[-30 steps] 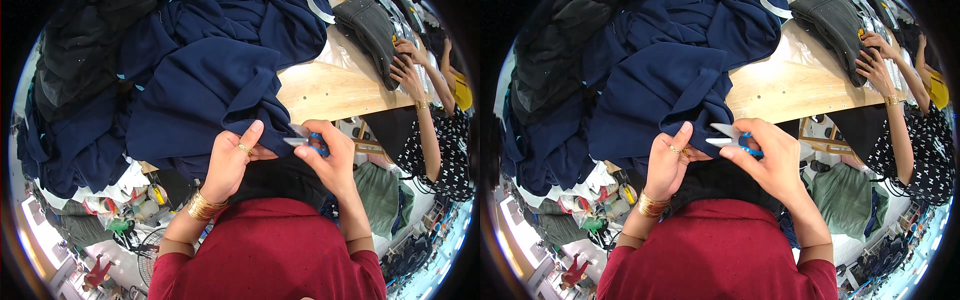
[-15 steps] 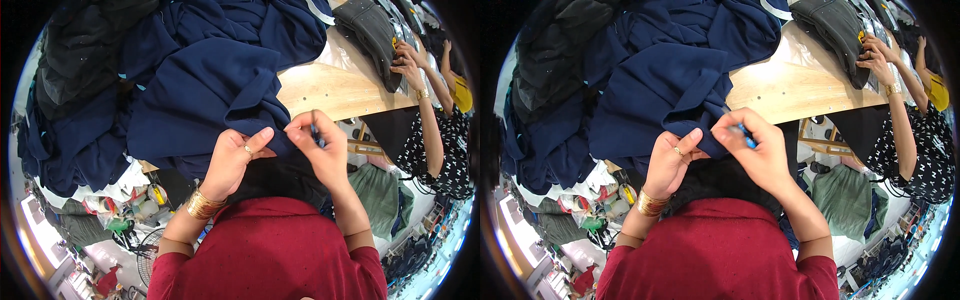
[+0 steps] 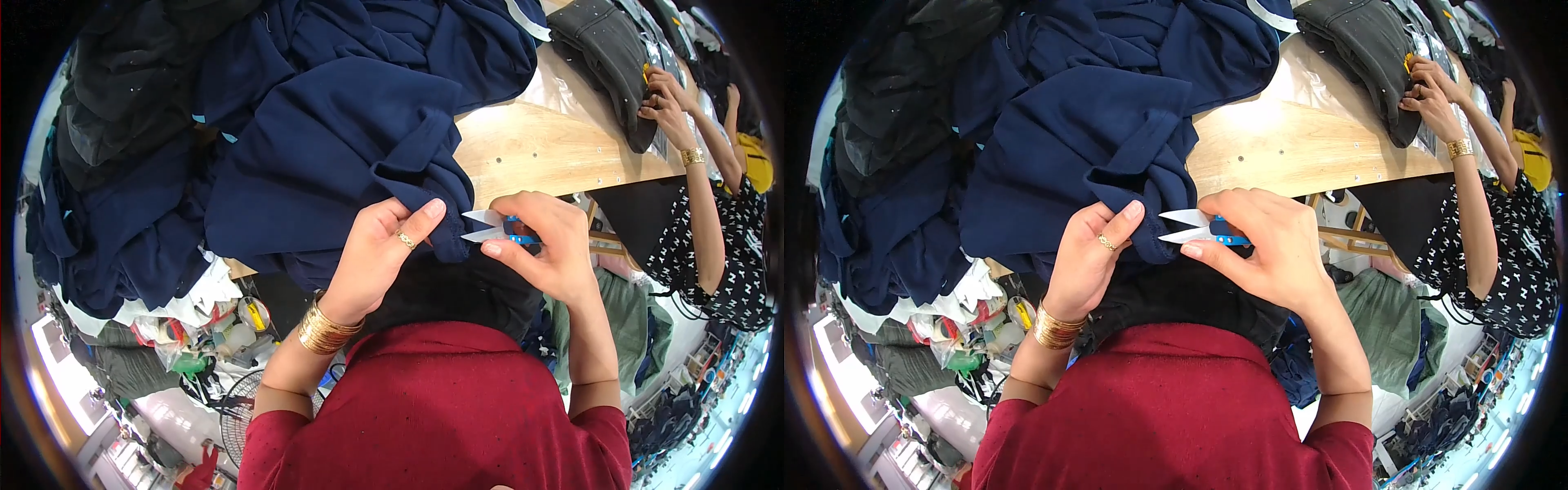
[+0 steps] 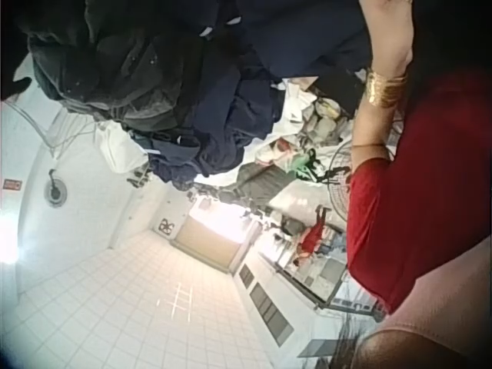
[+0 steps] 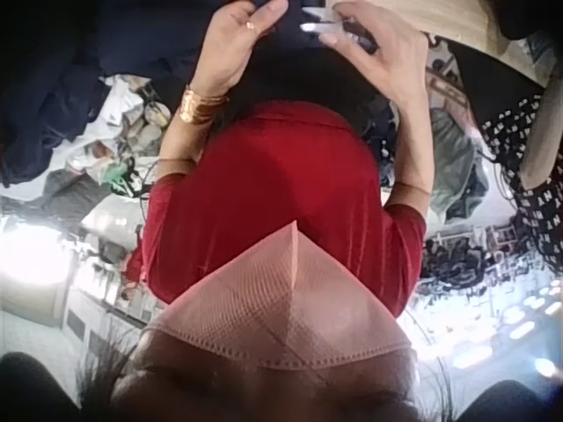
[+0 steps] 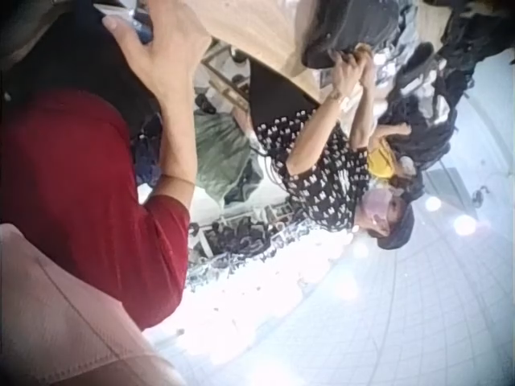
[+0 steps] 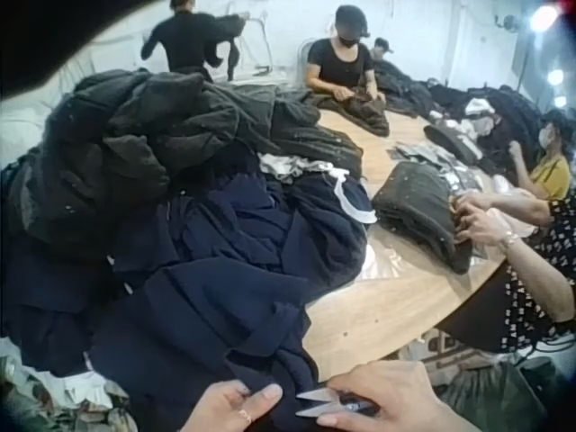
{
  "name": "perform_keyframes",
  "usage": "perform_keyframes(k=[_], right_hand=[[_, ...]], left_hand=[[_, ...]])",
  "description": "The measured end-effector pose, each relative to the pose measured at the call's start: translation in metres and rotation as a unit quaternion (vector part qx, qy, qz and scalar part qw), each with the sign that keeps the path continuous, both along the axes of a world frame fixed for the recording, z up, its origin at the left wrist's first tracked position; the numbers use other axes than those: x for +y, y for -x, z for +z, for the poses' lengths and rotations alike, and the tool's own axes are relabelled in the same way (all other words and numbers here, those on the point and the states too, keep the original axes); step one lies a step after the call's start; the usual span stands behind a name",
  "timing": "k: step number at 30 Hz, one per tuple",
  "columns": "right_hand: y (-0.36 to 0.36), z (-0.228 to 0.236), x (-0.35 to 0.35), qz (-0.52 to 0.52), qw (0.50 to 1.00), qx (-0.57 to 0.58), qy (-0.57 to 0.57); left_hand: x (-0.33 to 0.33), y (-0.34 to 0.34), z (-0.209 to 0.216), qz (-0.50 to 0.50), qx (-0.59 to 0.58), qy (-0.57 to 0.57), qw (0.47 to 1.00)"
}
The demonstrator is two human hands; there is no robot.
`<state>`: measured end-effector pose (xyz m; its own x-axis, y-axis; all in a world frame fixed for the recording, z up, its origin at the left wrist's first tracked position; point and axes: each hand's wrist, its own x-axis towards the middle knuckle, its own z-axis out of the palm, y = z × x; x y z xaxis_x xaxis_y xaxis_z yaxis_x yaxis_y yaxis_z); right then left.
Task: Trimming loose threads and preparing navy blue garments for packaging in a textile factory.
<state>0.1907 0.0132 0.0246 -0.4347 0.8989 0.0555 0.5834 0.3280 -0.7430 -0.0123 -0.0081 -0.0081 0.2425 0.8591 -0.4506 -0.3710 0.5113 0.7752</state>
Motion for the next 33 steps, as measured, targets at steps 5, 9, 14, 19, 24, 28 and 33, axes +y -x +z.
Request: perform_keyframes(k=[5,9,14,19,24,28,33], right_hand=[[0.002,-0.002,0.003,0.031,0.995,-0.041,-0.084],[0.004,-0.003,0.004,0.037,0.992,-0.030,-0.120],[0.004,-0.002,0.004,0.046,0.987,-0.040,-0.146],[0.004,0.000,0.004,0.050,0.981,-0.076,-0.173],[0.004,0.001,0.002,0.053,0.978,-0.083,-0.186],[0.003,0.000,0.001,0.002,0.979,-0.093,-0.181],[-0.002,-0.009,-0.001,-0.113,0.988,0.106,-0.025]], left_hand=[[0.001,0.000,0.005,-0.020,-0.007,-0.032,0.999],[0.002,0.000,0.004,-0.029,-0.011,-0.041,0.999],[0.002,-0.003,0.004,-0.015,0.016,-0.019,1.000],[0.003,-0.002,0.004,-0.028,0.040,-0.018,0.999],[0.003,-0.002,0.008,-0.033,0.037,-0.021,0.999],[0.002,-0.001,0.007,-0.032,0.046,-0.021,0.998],[0.001,-0.001,0.005,-0.007,0.021,-0.023,0.999]])
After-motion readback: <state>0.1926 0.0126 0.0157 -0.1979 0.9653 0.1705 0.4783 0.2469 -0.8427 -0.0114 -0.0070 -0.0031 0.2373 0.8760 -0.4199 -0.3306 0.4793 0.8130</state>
